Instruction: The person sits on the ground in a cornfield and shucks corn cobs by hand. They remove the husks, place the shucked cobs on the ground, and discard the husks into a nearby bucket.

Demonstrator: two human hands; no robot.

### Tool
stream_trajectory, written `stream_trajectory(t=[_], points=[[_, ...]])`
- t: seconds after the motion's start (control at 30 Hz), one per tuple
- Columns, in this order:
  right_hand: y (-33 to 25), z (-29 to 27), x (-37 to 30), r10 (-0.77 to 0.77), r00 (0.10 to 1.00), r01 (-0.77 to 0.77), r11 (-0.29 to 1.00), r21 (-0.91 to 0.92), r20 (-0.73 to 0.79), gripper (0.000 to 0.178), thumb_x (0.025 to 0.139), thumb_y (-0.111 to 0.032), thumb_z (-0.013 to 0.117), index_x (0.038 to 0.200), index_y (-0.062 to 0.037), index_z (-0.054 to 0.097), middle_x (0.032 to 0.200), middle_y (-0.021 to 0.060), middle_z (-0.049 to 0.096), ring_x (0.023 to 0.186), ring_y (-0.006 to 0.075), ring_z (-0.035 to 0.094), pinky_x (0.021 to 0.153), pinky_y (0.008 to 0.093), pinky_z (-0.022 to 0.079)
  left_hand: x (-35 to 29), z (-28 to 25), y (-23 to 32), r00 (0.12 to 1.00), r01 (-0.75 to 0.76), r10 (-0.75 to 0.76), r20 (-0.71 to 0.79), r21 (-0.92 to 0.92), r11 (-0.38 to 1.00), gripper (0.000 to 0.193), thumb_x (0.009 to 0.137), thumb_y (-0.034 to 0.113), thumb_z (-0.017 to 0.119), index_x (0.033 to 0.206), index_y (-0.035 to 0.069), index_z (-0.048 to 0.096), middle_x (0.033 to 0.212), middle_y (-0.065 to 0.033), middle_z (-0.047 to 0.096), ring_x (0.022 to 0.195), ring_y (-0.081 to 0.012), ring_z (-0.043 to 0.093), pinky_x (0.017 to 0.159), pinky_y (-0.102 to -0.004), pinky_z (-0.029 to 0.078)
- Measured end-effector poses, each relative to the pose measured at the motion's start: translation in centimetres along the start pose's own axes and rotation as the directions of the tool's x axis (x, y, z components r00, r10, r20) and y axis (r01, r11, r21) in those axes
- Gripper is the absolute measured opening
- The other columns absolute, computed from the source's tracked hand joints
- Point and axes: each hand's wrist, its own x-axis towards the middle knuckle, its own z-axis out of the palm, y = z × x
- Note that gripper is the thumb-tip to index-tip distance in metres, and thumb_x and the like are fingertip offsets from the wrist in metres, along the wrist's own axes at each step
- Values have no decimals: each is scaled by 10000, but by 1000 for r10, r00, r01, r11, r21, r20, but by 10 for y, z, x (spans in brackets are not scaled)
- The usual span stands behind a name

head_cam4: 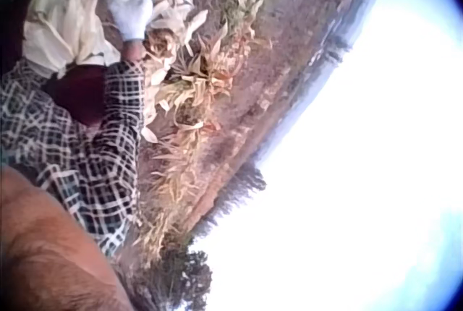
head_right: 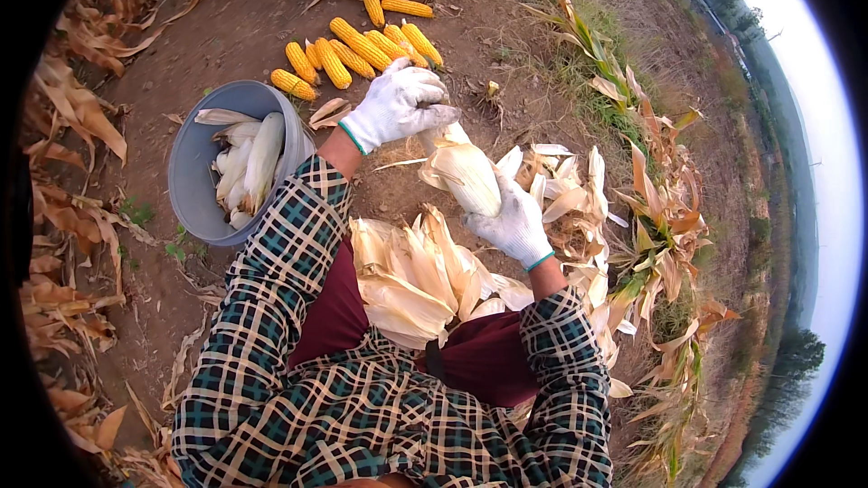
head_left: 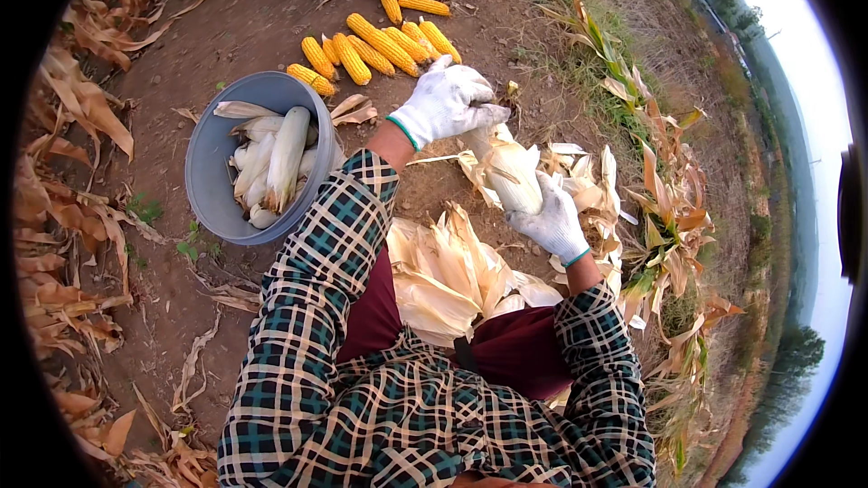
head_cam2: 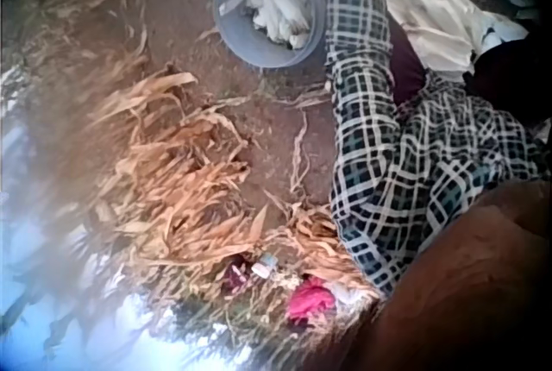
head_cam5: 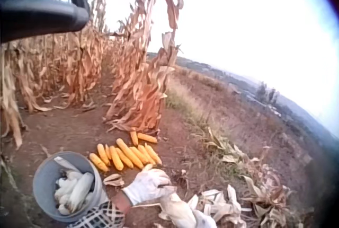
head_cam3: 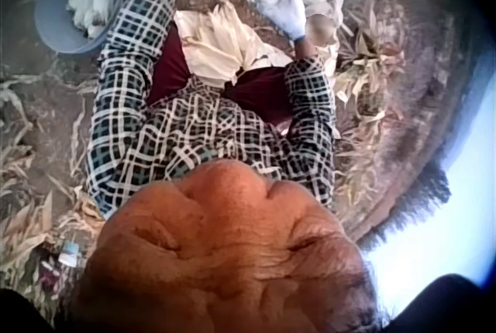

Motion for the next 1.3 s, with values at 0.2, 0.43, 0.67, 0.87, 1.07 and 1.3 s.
stream_trajectory(t=[0.2, 0.43, 0.67, 0.87, 1.07, 1.3], points=[[-4, -8, 0, -13, 1000, 13, 999, -51, -11, 746, 613, -302, 714, 1257, -7, 479, 1000, 193, 638, 912, 276, 638, 813, 346, 493, -6, 9, -3, 984, 47, -32, -175, 85, 995, 238, 808, 307, 646, 777, 72, 671, 764, -76, 640, 771, -247, 610, 769, -376, 464], [-9, -27, -13, 40, 999, -41, 990, 132, 4, 717, 629, -287, 713, 1217, 55, 487, 1027, 178, 634, 929, 215, 622, 820, 317, 480, -18, 8, -42, 891, 436, -385, -242, 215, 874, 323, 879, 353, 529, 854, 68, 676, 844, -108, 661, 782, -279, 628, 691, -367, 487], [33, -45, -22, 101, 973, 31, 835, 549, -209, 628, 671, -272, 696, 1180, 49, 517, 1017, 119, 616, 900, 176, 581, 802, 301, 462, -27, 3, -56, 489, 716, -848, 206, 461, 525, 698, 790, 619, 537, 1291, 136, 483, 1323, -80, 489, 1219, -222, 453, 1014, -520, 256], [46, -66, -20, 300, 897, 10, 718, 696, -323, 531, 723, -215, 688, 1149, 52, 515, 987, 115, 611, 837, 172, 591, 750, 286, 473, -3, -12, -42, 374, 639, -875, 308, 598, 484, 699, 771, 675, 504, 1181, 117, 597, 1190, -100, 597, 1131, -253, 535, 1043, -523, 229], [45, -68, -15, 375, 862, 42, 616, 787, -340, 469, 753, -161, 689, 1142, 44, 529, 978, 103, 619, 821, 163, 602, 731, 274, 485, -18, 18, -55, 692, 492, -707, 149, 619, 612, 528, 818, 496, 528, 1127, 76, 613, 1106, -126, 630, 1046, -269, 585, 976, -407, 338], [25, -55, -10, 335, 856, 94, 649, 755, -394, 477, 748, -197, 701, 1126, 41, 535, 956, 96, 622, 804, 145, 594, 703, 269, 484, -16, 20, -59, 680, 731, -691, 247, -158, 663, 474, 832, 123, 619, 1280, 37, 490, 1136, -134, 614, 1042, -202, 585, 872, -290, 464]])
